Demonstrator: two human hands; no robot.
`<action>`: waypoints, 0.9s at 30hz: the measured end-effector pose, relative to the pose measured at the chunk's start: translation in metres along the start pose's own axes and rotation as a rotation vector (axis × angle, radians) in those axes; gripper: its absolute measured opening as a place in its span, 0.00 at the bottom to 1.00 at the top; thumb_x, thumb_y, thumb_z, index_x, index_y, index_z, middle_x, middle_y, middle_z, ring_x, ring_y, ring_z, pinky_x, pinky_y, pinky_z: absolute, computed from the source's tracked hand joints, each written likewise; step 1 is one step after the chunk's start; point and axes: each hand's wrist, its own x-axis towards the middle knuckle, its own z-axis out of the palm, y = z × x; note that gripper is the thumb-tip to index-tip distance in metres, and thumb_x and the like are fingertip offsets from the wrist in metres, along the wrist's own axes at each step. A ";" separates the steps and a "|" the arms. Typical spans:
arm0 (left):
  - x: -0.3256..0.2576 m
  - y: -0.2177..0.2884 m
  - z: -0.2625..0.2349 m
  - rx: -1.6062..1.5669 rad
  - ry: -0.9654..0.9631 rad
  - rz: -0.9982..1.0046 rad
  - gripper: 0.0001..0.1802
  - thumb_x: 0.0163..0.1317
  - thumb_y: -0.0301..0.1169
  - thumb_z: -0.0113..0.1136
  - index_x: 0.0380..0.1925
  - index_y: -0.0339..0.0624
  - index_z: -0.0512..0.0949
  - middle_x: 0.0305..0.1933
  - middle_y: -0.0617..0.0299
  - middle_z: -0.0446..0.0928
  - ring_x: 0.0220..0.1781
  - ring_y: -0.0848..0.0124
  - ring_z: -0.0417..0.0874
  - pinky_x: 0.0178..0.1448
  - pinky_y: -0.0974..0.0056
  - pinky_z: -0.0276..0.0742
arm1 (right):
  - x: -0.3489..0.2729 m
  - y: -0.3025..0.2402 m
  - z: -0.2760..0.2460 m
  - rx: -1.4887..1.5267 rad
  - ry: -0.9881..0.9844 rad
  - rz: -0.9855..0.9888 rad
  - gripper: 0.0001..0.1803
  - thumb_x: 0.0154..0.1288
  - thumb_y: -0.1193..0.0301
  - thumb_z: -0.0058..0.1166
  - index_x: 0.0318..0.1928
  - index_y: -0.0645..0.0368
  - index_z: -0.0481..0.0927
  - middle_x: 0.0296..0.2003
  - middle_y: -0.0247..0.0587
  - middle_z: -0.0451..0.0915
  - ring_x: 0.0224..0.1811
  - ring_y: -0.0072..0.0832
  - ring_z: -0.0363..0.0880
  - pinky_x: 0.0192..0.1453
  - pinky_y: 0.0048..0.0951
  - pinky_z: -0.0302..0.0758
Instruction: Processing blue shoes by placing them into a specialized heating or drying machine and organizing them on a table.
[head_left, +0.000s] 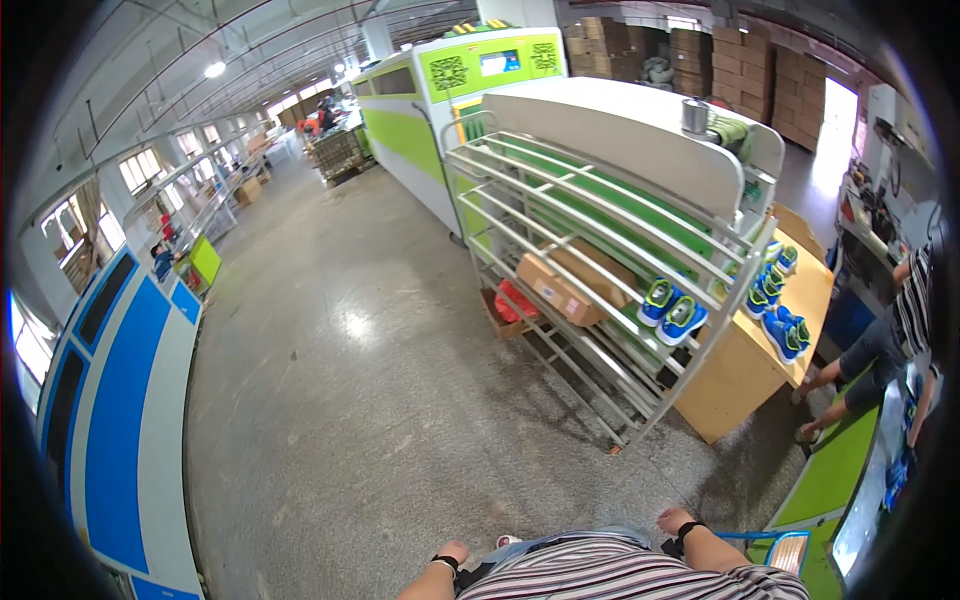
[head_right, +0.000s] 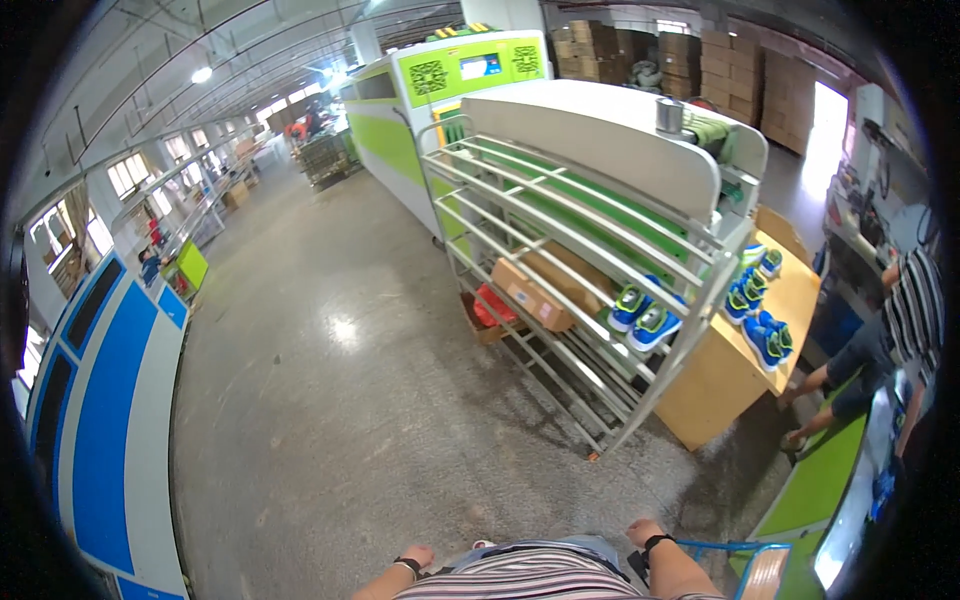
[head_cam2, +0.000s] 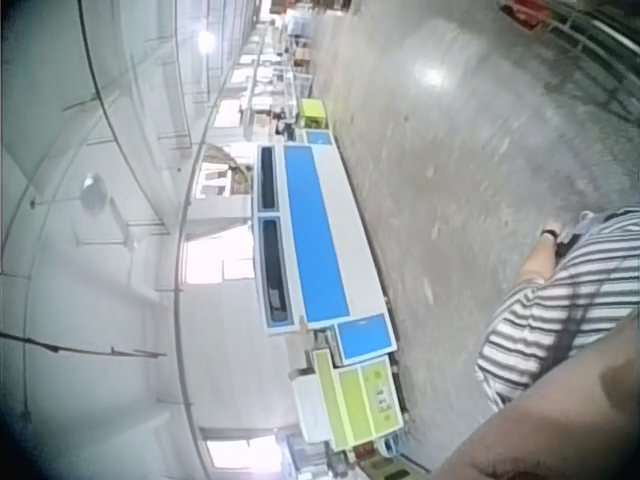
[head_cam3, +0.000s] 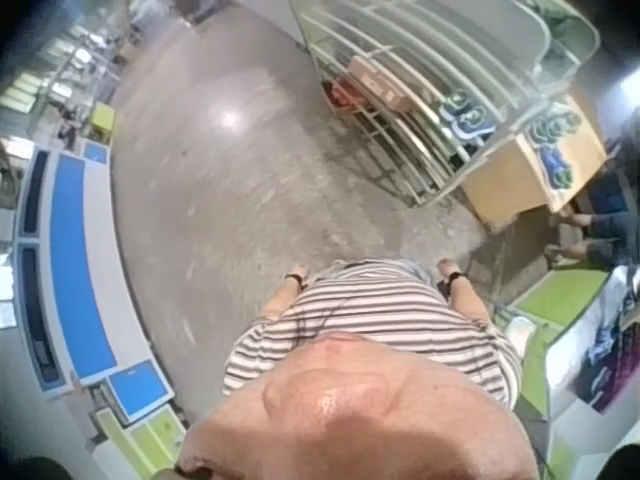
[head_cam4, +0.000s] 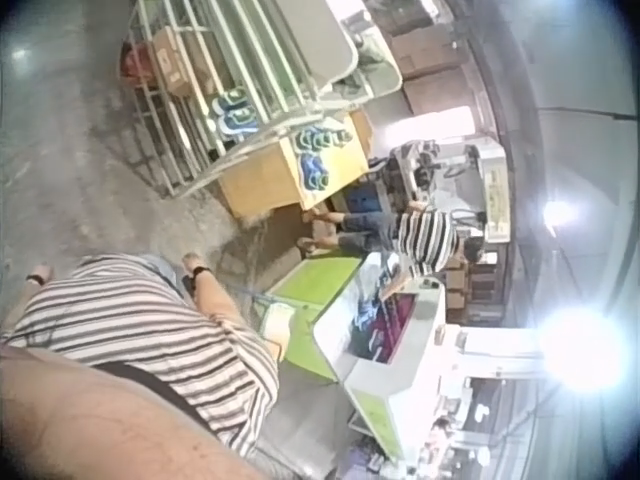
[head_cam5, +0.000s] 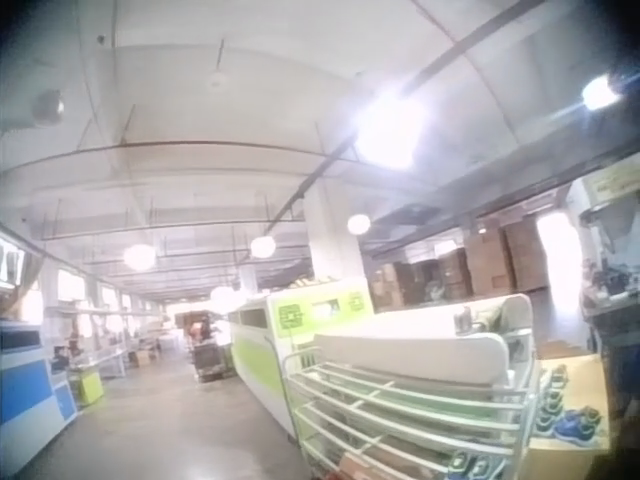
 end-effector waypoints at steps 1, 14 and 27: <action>0.005 0.015 0.001 0.111 -0.052 0.033 0.22 0.59 0.44 0.56 0.47 0.45 0.85 0.53 0.48 0.82 0.60 0.52 0.80 0.64 0.53 0.74 | 0.001 0.021 0.002 -0.066 -0.002 -0.025 0.18 0.61 0.62 0.57 0.46 0.60 0.86 0.35 0.44 0.87 0.37 0.32 0.87 0.45 0.35 0.81; -0.019 0.220 0.071 0.151 0.116 0.276 0.23 0.55 0.41 0.62 0.50 0.45 0.83 0.56 0.43 0.79 0.59 0.48 0.80 0.65 0.53 0.75 | -0.040 0.267 0.018 0.601 0.094 0.377 0.12 0.61 0.70 0.59 0.41 0.64 0.82 0.30 0.45 0.85 0.30 0.36 0.86 0.30 0.39 0.80; 0.007 0.392 0.089 0.750 -0.198 0.520 0.20 0.59 0.38 0.53 0.45 0.40 0.84 0.53 0.42 0.81 0.57 0.51 0.82 0.60 0.51 0.76 | -0.123 0.233 0.101 0.820 0.210 0.565 0.14 0.62 0.64 0.55 0.41 0.63 0.83 0.29 0.47 0.86 0.31 0.33 0.87 0.37 0.34 0.81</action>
